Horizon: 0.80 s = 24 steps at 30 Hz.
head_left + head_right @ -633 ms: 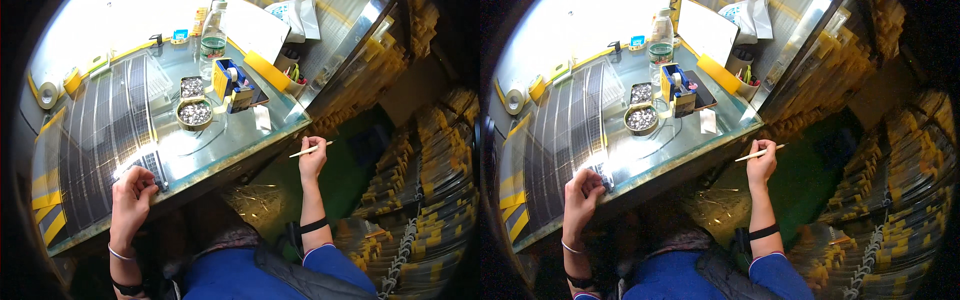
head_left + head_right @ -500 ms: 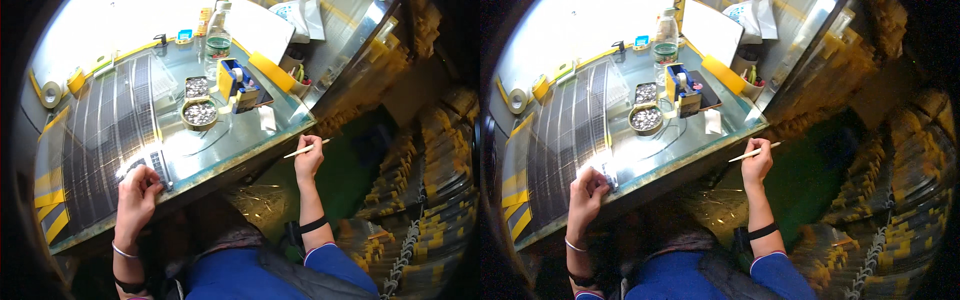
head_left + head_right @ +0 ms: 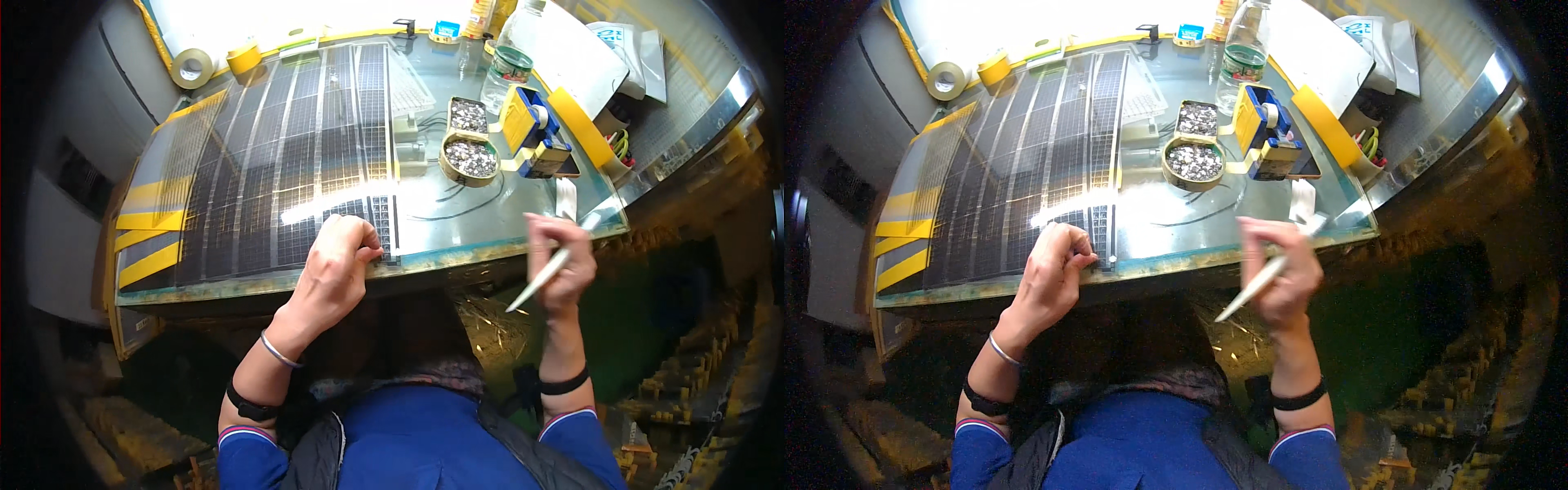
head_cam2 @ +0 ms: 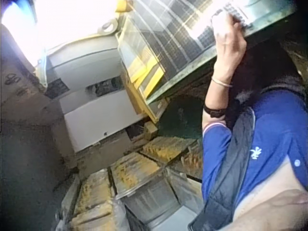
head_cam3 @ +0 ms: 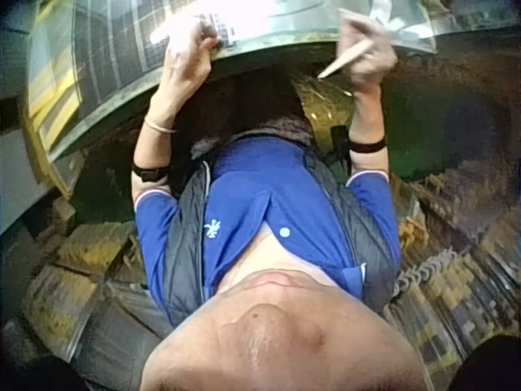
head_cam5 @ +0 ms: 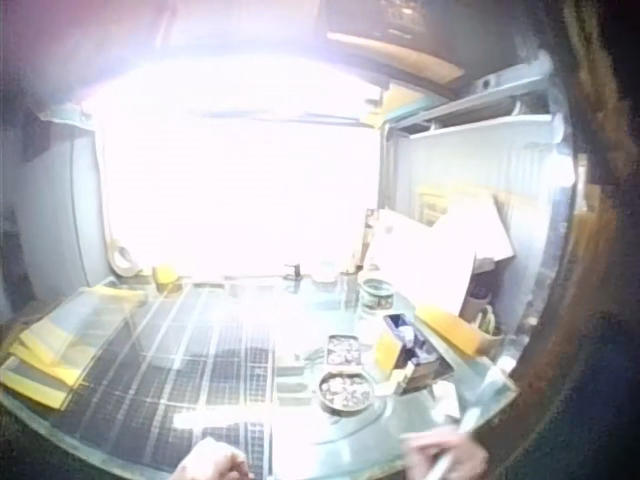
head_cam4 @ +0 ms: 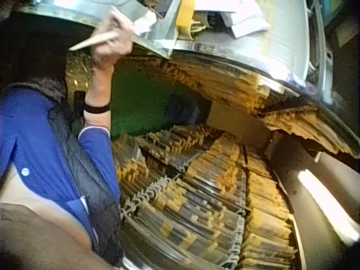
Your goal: The user is inspecting and working with flexible printed circuit boards or similar electronic components at a dedicated workstation.
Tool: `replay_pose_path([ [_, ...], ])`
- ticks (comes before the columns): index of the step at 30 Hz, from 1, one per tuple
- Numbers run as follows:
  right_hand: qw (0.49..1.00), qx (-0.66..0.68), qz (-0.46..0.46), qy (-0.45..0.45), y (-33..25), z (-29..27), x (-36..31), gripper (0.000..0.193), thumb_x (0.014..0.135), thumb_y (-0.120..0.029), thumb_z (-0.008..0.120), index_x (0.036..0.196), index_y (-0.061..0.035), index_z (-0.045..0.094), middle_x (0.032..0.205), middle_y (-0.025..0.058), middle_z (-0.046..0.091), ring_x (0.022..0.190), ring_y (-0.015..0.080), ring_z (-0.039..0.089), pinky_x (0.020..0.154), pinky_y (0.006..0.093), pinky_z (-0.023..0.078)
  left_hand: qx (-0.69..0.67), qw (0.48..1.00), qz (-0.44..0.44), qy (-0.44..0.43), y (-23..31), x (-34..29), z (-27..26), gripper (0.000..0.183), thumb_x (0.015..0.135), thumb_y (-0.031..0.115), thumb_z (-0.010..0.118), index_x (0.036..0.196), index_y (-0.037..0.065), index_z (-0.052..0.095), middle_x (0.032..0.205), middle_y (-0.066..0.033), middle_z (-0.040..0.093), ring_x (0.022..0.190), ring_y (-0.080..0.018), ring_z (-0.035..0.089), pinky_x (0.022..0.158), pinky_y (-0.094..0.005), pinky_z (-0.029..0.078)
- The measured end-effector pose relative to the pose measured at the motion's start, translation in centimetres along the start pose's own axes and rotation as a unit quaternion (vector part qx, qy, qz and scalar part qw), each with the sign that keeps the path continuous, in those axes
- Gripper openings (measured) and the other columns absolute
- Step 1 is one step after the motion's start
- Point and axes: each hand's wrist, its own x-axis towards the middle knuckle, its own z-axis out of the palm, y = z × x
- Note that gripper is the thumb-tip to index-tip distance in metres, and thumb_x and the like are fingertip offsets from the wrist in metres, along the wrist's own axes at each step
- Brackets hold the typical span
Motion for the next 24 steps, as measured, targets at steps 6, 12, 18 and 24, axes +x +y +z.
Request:
replay_pose_path([
  [6, 0.986, 0.076, 0.055, -0.138, 0.2, 5.5, 1.0, 0.012, 0.082, -0.006, 0.071, 0.092, -0.0011, 0.065, 0.077, 0.0131, 0.067, 0.069, 0.0239, 0.069, 0.063, 0.0324, 0.053, -0.047, 0.997, -0.060, 0.015, 1.6, 2.0, -2.9, 0.018, 0.085, -0.012, 0.058, 0.094, 0.000, 0.048, 0.088, -0.0035, 0.052, 0.083, -0.0103, 0.053, 0.078, -0.0244, 0.046],
  [12, 0.957, 0.133, 0.217, -0.136, 0.4, 4.2, 0.6, 0.014, 0.085, -0.010, 0.070, 0.093, -0.0007, 0.063, 0.079, 0.0130, 0.070, 0.072, 0.0213, 0.071, 0.063, 0.0306, 0.054, 0.022, 0.999, 0.019, -0.022, 3.6, 8.7, -2.9, 0.020, 0.084, -0.007, 0.063, 0.098, -0.002, 0.050, 0.084, -0.0090, 0.058, 0.082, -0.0146, 0.062, 0.077, -0.0282, 0.051],
  [18, 0.958, 0.147, 0.217, -0.120, 0.5, 4.4, 0.6, 0.014, 0.084, -0.010, 0.070, 0.091, -0.0014, 0.062, 0.074, 0.0125, 0.069, 0.068, 0.0236, 0.070, 0.062, 0.0321, 0.054, -0.006, 0.999, 0.032, -0.042, 2.9, 14.5, 2.4, 0.016, 0.082, -0.001, 0.067, 0.094, -0.001, 0.059, 0.087, -0.0113, 0.068, 0.084, -0.0174, 0.068, 0.076, -0.0294, 0.055],
  [24, 0.960, 0.140, 0.215, -0.112, 0.1, 4.4, 0.8, 0.013, 0.083, -0.008, 0.071, 0.089, -0.0018, 0.062, 0.074, 0.0126, 0.068, 0.068, 0.0243, 0.070, 0.061, 0.0327, 0.053, 0.002, 0.998, -0.006, -0.058, 1.5, 16.3, 4.8, 0.011, 0.084, 0.004, 0.067, 0.092, -0.003, 0.062, 0.080, -0.0126, 0.070, 0.077, -0.0164, 0.070, 0.070, -0.0283, 0.054],
])
